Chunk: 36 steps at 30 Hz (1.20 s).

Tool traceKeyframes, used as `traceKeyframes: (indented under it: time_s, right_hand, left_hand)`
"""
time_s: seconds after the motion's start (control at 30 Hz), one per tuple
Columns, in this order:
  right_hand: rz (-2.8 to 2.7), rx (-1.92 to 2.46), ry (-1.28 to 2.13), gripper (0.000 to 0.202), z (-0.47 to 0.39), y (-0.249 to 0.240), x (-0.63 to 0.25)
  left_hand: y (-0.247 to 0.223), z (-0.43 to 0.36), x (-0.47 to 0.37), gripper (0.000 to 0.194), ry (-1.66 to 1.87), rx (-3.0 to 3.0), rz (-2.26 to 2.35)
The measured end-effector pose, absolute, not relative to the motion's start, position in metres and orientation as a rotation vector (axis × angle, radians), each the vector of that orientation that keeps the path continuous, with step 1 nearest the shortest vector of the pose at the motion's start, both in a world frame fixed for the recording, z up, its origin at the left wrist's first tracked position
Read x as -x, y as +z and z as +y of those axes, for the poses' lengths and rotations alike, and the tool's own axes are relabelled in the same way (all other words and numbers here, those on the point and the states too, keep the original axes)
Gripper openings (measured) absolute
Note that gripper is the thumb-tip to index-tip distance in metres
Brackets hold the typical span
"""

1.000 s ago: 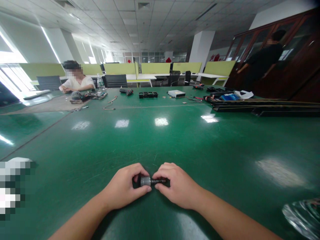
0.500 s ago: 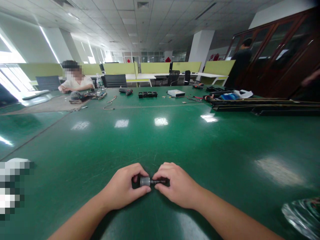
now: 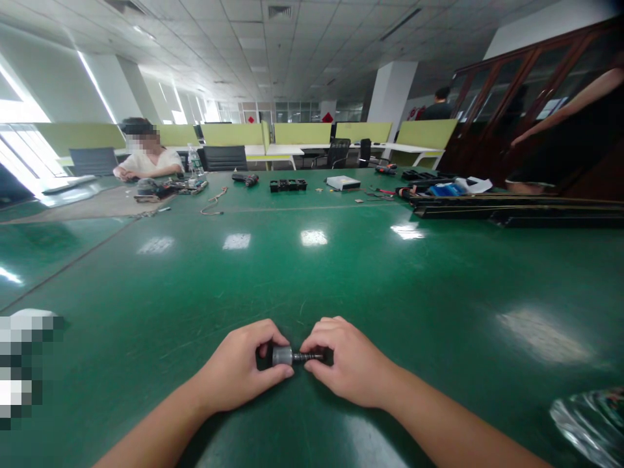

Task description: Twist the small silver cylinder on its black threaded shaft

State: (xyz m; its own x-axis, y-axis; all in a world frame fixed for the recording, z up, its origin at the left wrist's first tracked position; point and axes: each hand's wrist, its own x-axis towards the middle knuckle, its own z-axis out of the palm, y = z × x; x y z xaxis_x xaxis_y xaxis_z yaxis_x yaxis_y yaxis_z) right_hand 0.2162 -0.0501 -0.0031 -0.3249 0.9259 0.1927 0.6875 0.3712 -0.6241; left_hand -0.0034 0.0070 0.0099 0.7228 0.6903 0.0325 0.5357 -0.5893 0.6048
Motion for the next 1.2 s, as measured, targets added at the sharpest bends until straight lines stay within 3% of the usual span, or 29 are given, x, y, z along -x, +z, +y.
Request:
traceKeyframes:
  time_s: [1.2]
  right_hand:
    - [-2.155,1.493,0.548,0.008,-0.050,0.005,-0.229]
  left_hand:
    - [0.010,0.007,0.004,0.018,0.349,-2.349,0.947]
